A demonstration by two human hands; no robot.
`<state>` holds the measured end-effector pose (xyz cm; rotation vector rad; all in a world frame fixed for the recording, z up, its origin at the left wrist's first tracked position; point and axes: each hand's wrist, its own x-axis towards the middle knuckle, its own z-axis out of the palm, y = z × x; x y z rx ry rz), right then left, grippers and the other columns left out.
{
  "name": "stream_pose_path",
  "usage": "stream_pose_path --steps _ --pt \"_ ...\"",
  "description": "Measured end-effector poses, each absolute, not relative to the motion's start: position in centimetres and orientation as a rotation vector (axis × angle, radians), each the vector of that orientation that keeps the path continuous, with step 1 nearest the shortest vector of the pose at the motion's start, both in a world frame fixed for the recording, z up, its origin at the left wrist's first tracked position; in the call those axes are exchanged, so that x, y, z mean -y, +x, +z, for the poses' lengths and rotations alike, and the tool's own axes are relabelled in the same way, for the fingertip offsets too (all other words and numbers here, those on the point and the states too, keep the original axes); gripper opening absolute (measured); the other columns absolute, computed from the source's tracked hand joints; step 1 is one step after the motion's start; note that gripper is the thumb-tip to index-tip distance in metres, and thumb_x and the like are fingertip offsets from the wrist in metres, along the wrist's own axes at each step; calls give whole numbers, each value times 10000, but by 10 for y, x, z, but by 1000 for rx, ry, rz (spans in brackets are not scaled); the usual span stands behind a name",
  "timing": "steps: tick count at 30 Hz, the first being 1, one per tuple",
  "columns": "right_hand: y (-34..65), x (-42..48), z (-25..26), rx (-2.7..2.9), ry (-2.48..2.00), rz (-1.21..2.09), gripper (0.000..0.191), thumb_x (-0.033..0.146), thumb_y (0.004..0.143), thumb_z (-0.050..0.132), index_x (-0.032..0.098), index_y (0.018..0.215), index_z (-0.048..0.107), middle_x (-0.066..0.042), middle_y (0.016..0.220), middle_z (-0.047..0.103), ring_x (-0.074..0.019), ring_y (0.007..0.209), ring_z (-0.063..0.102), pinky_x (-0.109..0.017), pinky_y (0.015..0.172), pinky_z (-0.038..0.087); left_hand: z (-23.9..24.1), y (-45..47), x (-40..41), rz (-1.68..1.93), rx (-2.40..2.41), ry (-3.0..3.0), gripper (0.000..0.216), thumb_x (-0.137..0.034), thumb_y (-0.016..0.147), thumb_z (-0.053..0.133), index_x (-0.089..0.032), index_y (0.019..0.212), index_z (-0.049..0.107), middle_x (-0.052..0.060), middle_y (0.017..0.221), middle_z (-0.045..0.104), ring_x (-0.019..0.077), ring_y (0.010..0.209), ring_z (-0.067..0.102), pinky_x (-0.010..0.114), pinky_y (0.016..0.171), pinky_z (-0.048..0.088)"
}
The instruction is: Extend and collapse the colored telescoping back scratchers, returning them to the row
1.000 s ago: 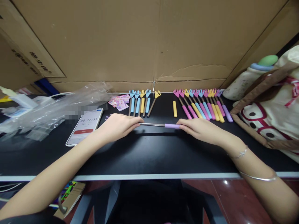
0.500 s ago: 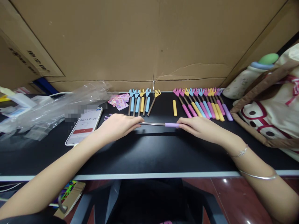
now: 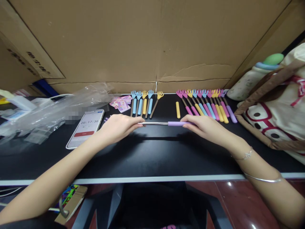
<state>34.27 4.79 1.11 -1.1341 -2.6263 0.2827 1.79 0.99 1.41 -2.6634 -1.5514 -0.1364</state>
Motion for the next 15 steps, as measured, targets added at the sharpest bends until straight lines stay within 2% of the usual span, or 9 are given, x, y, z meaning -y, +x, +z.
stream_pose_path --steps 4,15 --pt "345 -49 10 2586 -1115 193 301 453 962 456 222 976 649 -21 797 699 -156 670 618 -263 615 399 14 19 -11 -209 1632 -2763 351 -436 1026 333 -287 1127 636 -37 728 688 181 685 632 241 615 329" --pt "344 -48 11 2472 -936 -35 231 379 947 518 199 953 662 -27 805 714 -136 624 607 -245 576 402 14 17 -13 -418 1723 -2939 340 -452 1012 362 -291 1090 651 -62 745 674 137 713 610 211 654 340"
